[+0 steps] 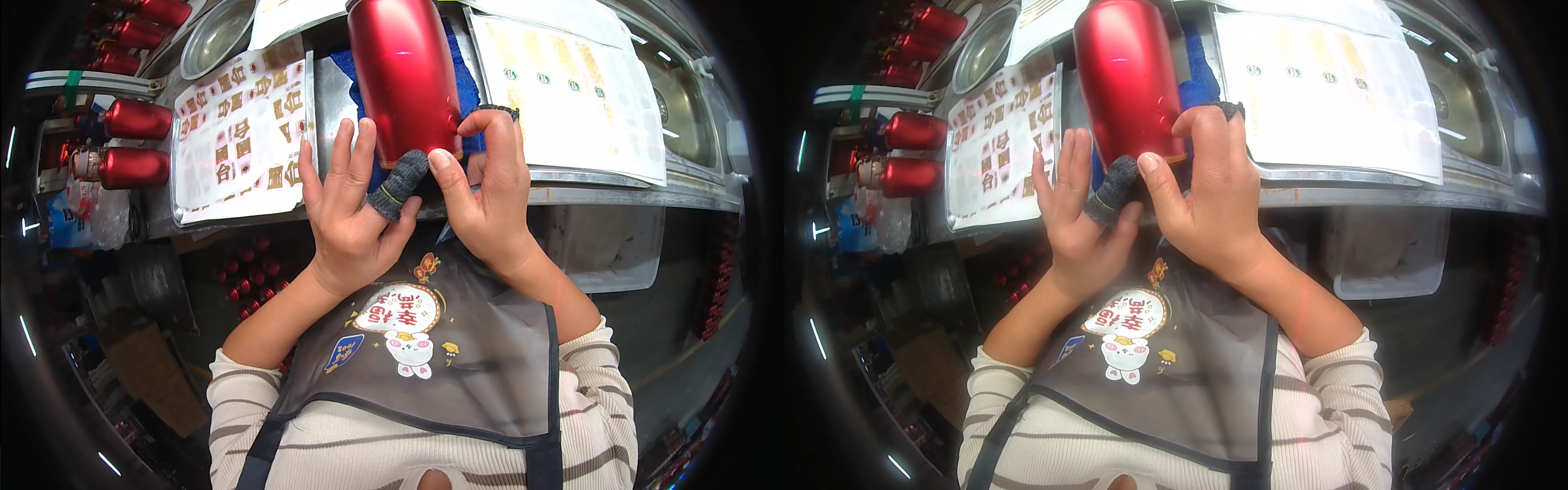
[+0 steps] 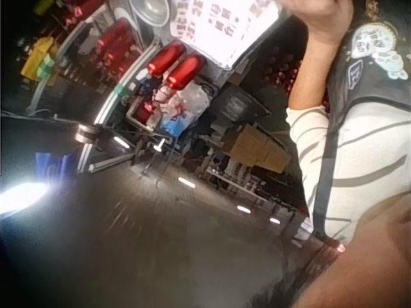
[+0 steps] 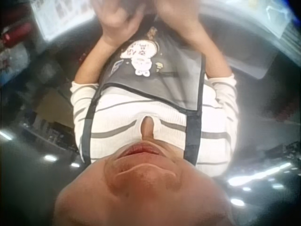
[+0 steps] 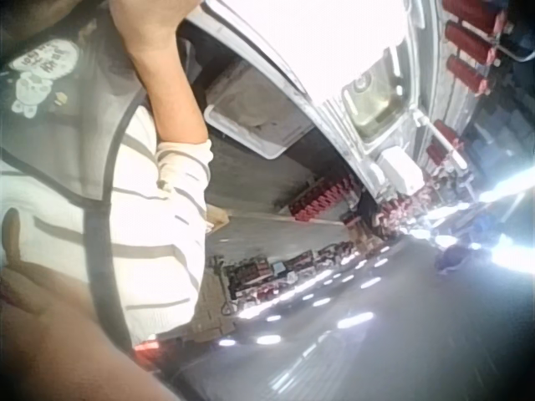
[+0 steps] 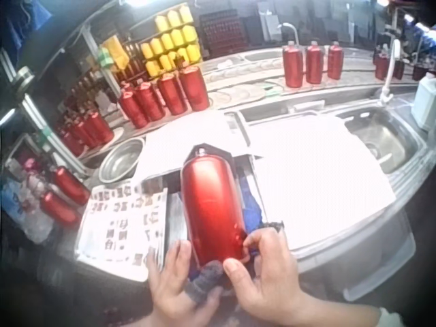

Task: The person applies gold stickers to red cylindrical containers at a workstation. They peel stickers from sheets, align and press them onto the containers, and place finished units on a nearby rack. The process is repeated for multiple containers.

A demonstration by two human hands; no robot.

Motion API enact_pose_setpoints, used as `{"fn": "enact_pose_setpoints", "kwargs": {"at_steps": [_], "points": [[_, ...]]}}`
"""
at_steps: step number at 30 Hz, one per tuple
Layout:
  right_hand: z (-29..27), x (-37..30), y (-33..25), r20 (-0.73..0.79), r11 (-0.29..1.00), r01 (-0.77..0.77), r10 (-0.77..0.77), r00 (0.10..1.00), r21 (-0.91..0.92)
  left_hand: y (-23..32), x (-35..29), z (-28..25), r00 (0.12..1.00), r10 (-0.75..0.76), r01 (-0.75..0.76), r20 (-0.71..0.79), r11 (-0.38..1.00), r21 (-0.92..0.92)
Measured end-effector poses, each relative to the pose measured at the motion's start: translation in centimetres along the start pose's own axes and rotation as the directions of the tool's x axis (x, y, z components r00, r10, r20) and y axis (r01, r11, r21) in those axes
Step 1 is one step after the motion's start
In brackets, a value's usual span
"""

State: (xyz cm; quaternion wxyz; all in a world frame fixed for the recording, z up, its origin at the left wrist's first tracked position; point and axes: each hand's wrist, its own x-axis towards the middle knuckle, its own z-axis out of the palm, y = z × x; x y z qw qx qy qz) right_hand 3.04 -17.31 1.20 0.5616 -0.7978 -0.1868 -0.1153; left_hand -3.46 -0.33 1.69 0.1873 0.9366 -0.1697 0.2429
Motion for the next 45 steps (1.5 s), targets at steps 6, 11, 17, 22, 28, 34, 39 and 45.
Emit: {"fn": "enact_pose_setpoints", "kwargs": {"at_steps": [6, 11, 17, 22, 28, 34, 39, 45], "points": [[-0.4, 0.0, 0.6, 0.046, 0.996, -0.030, 0.027, 0.999, 0.081, -0.2, 0.5, -0.1, 1.000, -0.016, 0.016, -0.015, 1.000, 0.024], [-0.1, 0.1, 0.0, 0.020, 0.997, -0.018, 0.017, 1.000, 0.069, -0.3, 0.5, -0.2, 1.000, -0.019, 0.019, -0.005, 0.999, 0.038], [0.4, 0.0, 0.1, 0.011, 0.998, -0.002, 0.001, 1.000, 0.063, -0.8, 0.6, -0.4, 0.999, 0.035, -0.035, 0.015, 0.998, 0.048], [0.6, -0.4, 1.6, 0.042, 0.958, -0.072, 0.063, 0.997, 0.278, -0.9, 2.0, -1.6, 0.990, 0.137, -0.141, 0.042, 0.984, 0.109], [-0.6, -1.6, 1.2, 0.095, 0.880, -0.221, 0.199, 0.975, 0.421, -1.1, 3.3, -1.7, 0.973, 0.227, -0.230, 0.037, 0.966, 0.118], [-1.6, -2.8, 2.2, 0.036, 0.944, -0.175, 0.172, 0.984, 0.278, -0.1, 4.8, 0.9, 0.952, 0.293, -0.286, -0.089, 0.955, 0.083], [-1.3, -3.1, 0.3, 0.065, 0.947, 0.318, -0.321, 0.945, 0.044, -2.6, 1.6, 0.4, 0.992, -0.068, 0.054, -0.108, 0.991, -0.126], [-1.6, -4.4, 0.7, 0.120, 0.998, 0.044, -0.049, 0.992, 0.045, -3.1, 1.4, 3.3, 0.974, -0.123, 0.049, -0.192, 0.935, -0.350]]}}
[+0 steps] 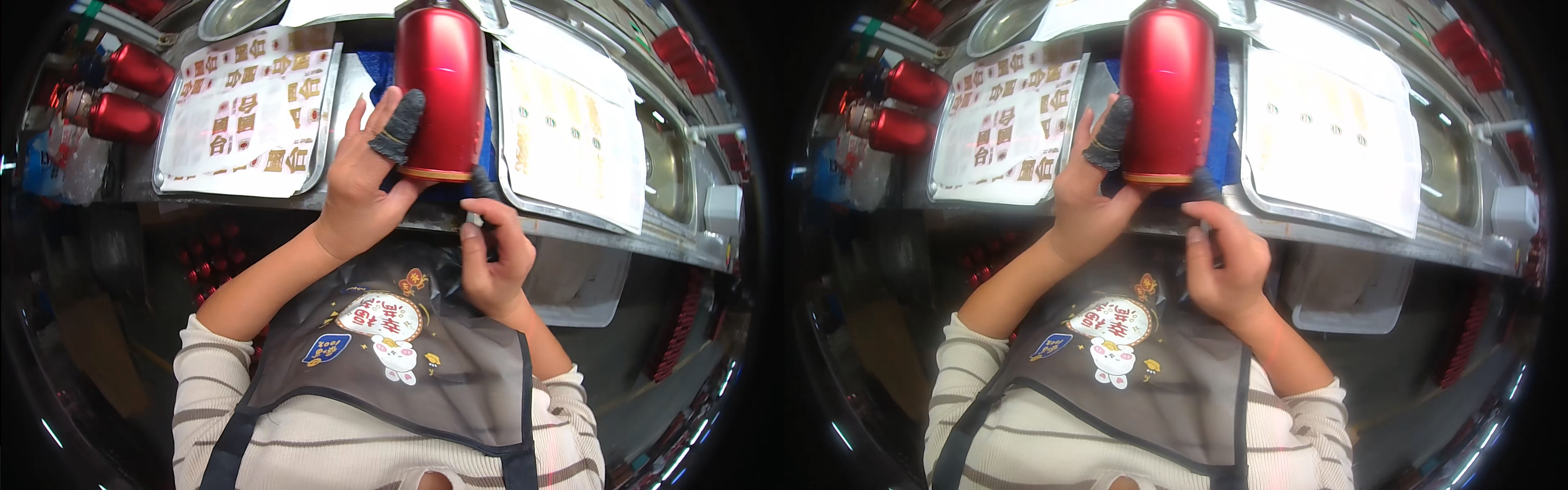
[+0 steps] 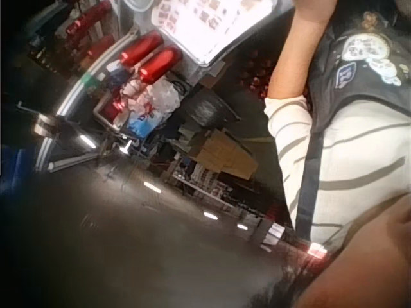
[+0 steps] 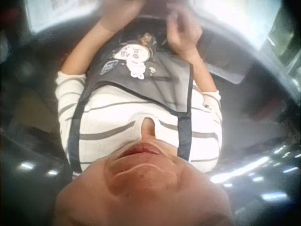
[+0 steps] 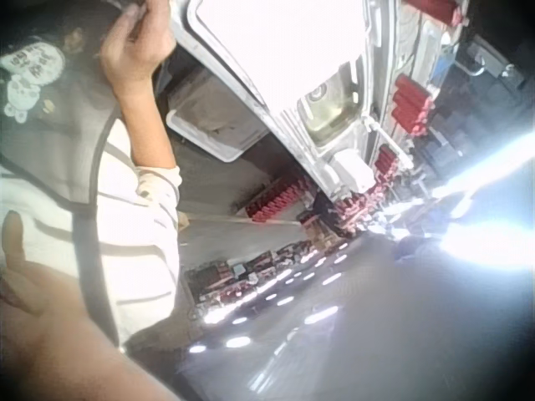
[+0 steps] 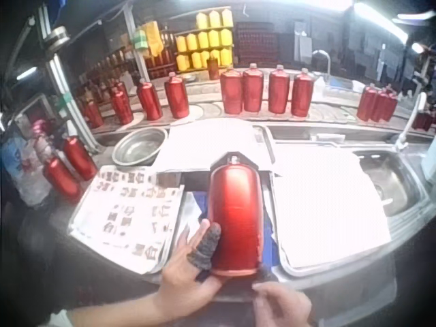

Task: The person applies gold stickers to red cylindrical containers at a workstation. They peel stickers from sheets, align and press them onto the containers, and place finished units on a nearby rack. The process is repeated for multiple containers.

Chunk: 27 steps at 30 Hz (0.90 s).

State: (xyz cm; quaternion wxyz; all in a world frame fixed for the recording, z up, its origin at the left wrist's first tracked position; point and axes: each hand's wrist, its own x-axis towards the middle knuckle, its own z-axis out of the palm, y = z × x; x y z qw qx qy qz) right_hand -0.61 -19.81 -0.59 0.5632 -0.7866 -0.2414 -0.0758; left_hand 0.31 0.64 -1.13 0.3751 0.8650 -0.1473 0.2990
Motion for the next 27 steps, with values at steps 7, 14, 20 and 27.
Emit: {"fn": "enact_pose_setpoints", "kwargs": {"at_steps": [7, 14, 20, 27], "points": [[-0.1, -0.4, 0.1, 0.018, 0.998, 0.009, -0.008, 1.000, -0.068, 1.4, 1.7, -0.7, 0.996, 0.079, -0.076, -0.035, 0.993, 0.091], [-1.4, 2.2, -1.2, 0.272, 0.820, 0.453, -0.373, 0.887, -0.350, 1.2, 1.6, -0.3, 0.993, 0.080, -0.075, -0.084, 0.996, 0.052], [-2.5, 4.9, -2.9, 0.566, 0.623, 0.662, -0.392, 0.725, -0.417, 1.5, 1.5, -0.1, 0.999, 0.033, -0.032, -0.030, 0.998, 0.048], [-0.9, 6.1, -1.8, 0.563, 0.646, 0.679, -0.435, 0.702, -0.347, 1.6, -0.4, -1.8, 0.998, -0.053, 0.047, 0.029, 0.983, 0.176]]}}
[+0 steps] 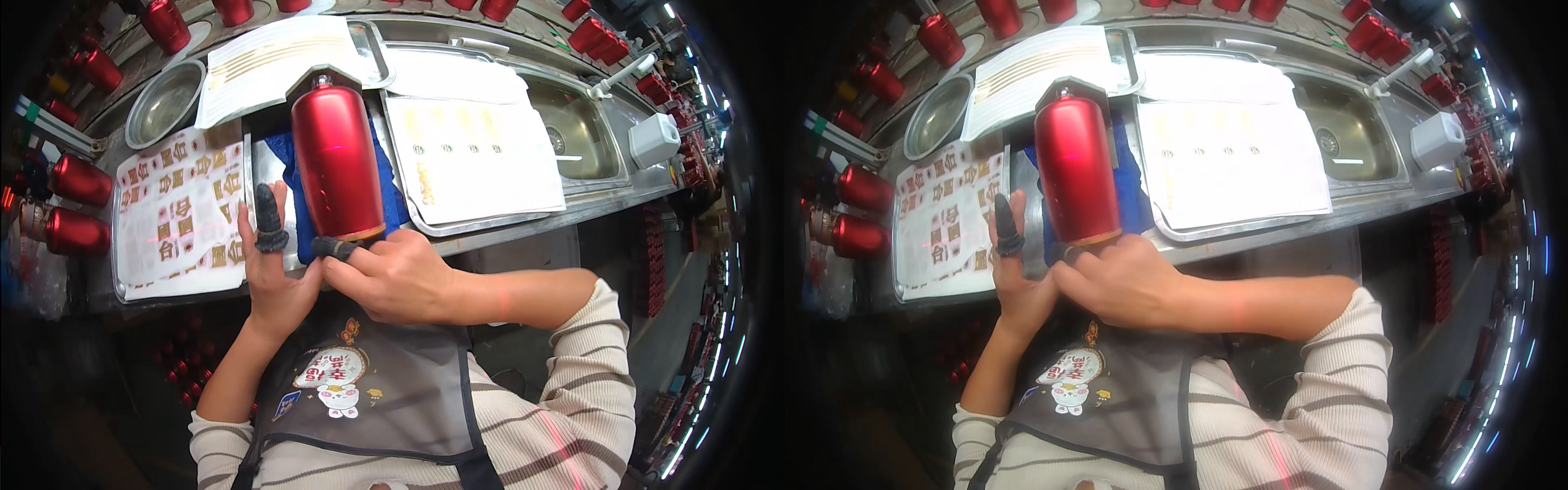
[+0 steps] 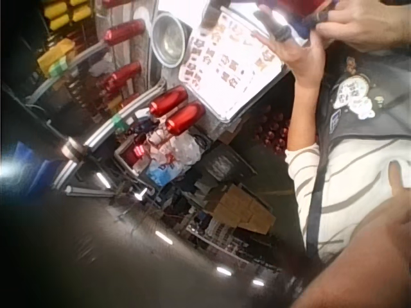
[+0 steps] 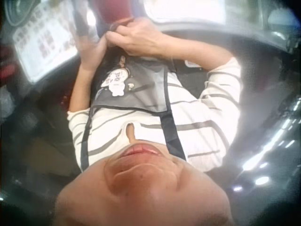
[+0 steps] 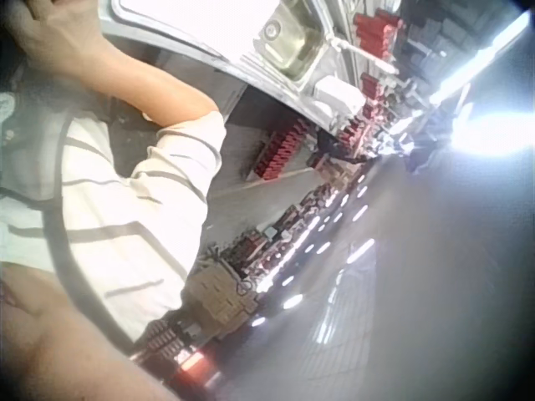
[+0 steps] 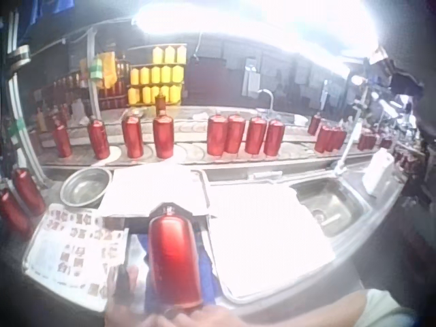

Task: The person applies gold stickers to red cylindrical containers at a workstation. They peel stickers from sheets, align and press them onto the containers, and place finished units on a nearby rack. The process is repeated for multiple containers.

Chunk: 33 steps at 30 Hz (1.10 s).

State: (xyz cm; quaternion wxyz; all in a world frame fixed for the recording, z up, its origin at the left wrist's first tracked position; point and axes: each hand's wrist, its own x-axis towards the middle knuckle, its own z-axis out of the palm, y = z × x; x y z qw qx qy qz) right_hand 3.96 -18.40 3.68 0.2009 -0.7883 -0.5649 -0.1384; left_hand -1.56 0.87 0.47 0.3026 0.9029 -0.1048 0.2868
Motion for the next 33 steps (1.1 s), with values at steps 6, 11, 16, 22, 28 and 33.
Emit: {"fn": "enact_pose_setpoints", "kwargs": {"at_steps": [6, 11, 16, 22, 28, 33], "points": [[-2.7, -4.5, 0.4, -0.191, 0.903, -0.313, 0.376, 0.907, 0.294, 1.9, 2.9, 0.7, 0.998, 0.008, -0.002, 0.058, 0.994, -0.105], [-6.8, -4.6, 5.6, -0.154, 0.675, -0.584, 0.703, 0.694, 0.450, 2.4, 4.2, 0.7, 0.980, -0.084, 0.103, 0.179, 0.990, -0.098], [-5.6, -1.7, 17.0, -0.064, 0.702, -0.697, 0.710, 0.702, 0.142, 2.4, 3.9, 0.7, 0.951, -0.224, 0.281, 0.215, 0.916, -0.286], [-2.6, 2.3, 25.3, 0.119, 0.761, -0.647, 0.639, 0.759, 0.040, 3.0, 4.0, 0.3, 0.938, -0.262, 0.305, 0.227, 0.935, -0.183], [-1.5, 4.6, 28.1, 0.264, 0.847, -0.531, 0.518, 0.814, -0.022, 2.3, 2.5, 0.0, 0.905, -0.337, 0.381, 0.259, 0.913, -0.147], [-1.4, 4.5, 28.5, 0.375, 0.862, -0.495, 0.496, 0.783, -0.108, 3.5, 3.8, -0.2, 0.927, -0.279, 0.308, 0.252, 0.948, -0.084]]}}
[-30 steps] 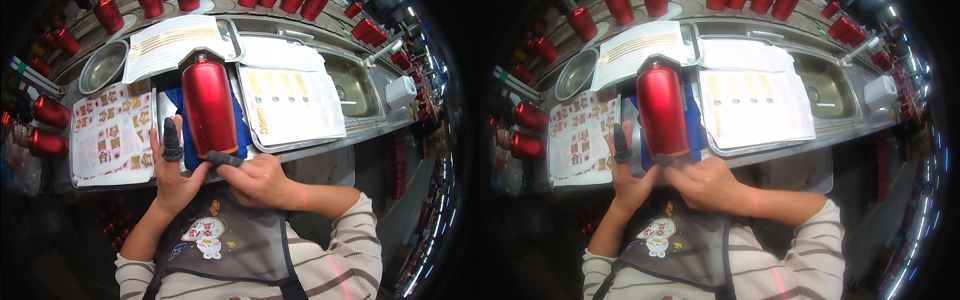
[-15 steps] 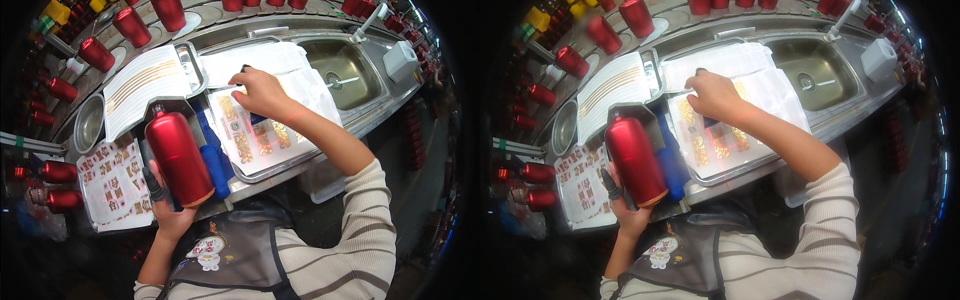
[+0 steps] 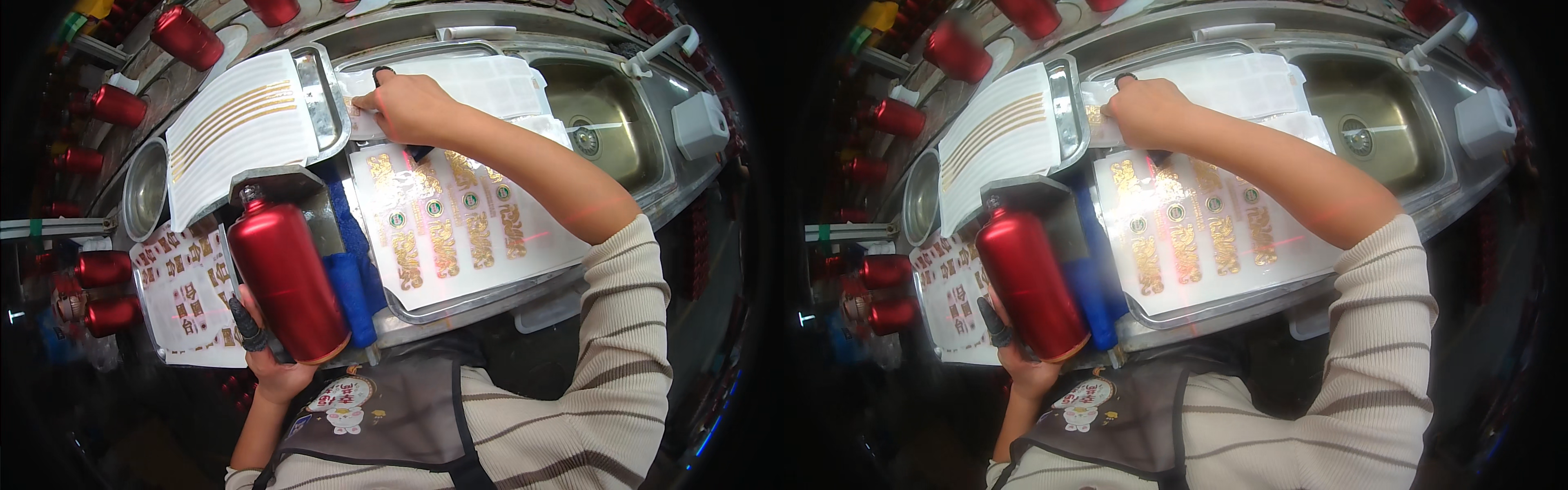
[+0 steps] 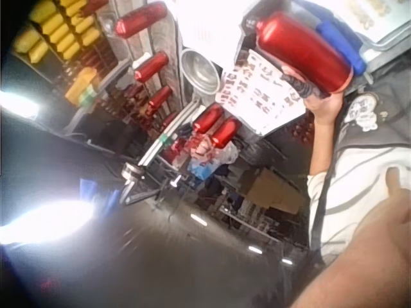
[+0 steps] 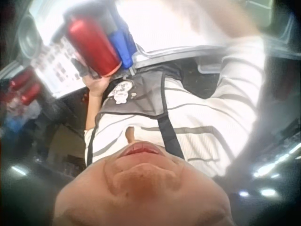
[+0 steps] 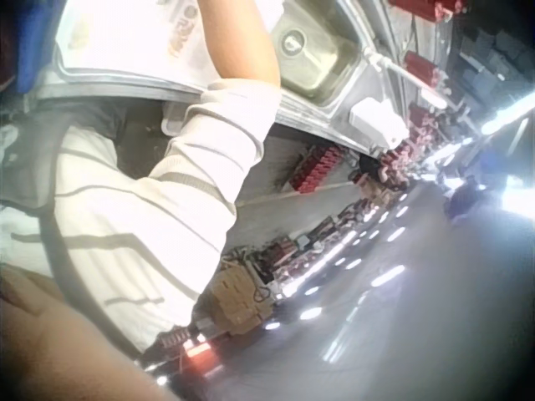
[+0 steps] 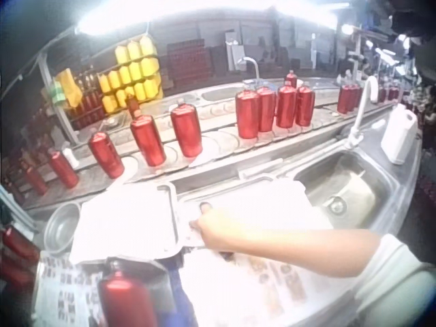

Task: The person applies gold stickers to red cylindrical containers at a workstation. They peel stickers from sheets, align and press them onto the containers, and place finished units on a nearby rack. The process is repeated for multiple containers.

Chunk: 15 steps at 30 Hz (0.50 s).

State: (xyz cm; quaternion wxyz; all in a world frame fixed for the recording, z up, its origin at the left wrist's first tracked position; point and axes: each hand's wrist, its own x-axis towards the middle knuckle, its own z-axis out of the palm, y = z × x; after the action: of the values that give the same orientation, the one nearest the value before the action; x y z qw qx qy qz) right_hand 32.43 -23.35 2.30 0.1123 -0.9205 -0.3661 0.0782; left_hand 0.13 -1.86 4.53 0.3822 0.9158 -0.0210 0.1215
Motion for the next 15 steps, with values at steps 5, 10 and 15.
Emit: {"fn": "enact_pose_setpoints", "kwargs": {"at_steps": [5, 10, 15], "points": [[0.3, -0.2, 0.5, 0.001, 0.997, -0.053, 0.053, 0.999, -0.051, -0.3, -0.3, -0.1, 1.000, 0.011, -0.011, 0.009, 1.000, 0.016], [0.6, -0.8, 1.2, -0.013, 0.990, -0.072, 0.071, 0.997, -0.119, 0.2, 0.2, -0.5, 0.999, 0.036, -0.040, 0.037, 0.993, 0.109], [0.2, -1.4, 2.5, -0.049, 0.977, -0.142, 0.136, 0.990, -0.160, -0.5, 0.0, 0.2, 0.999, 0.038, -0.040, -0.030, 0.997, -0.063]]}}
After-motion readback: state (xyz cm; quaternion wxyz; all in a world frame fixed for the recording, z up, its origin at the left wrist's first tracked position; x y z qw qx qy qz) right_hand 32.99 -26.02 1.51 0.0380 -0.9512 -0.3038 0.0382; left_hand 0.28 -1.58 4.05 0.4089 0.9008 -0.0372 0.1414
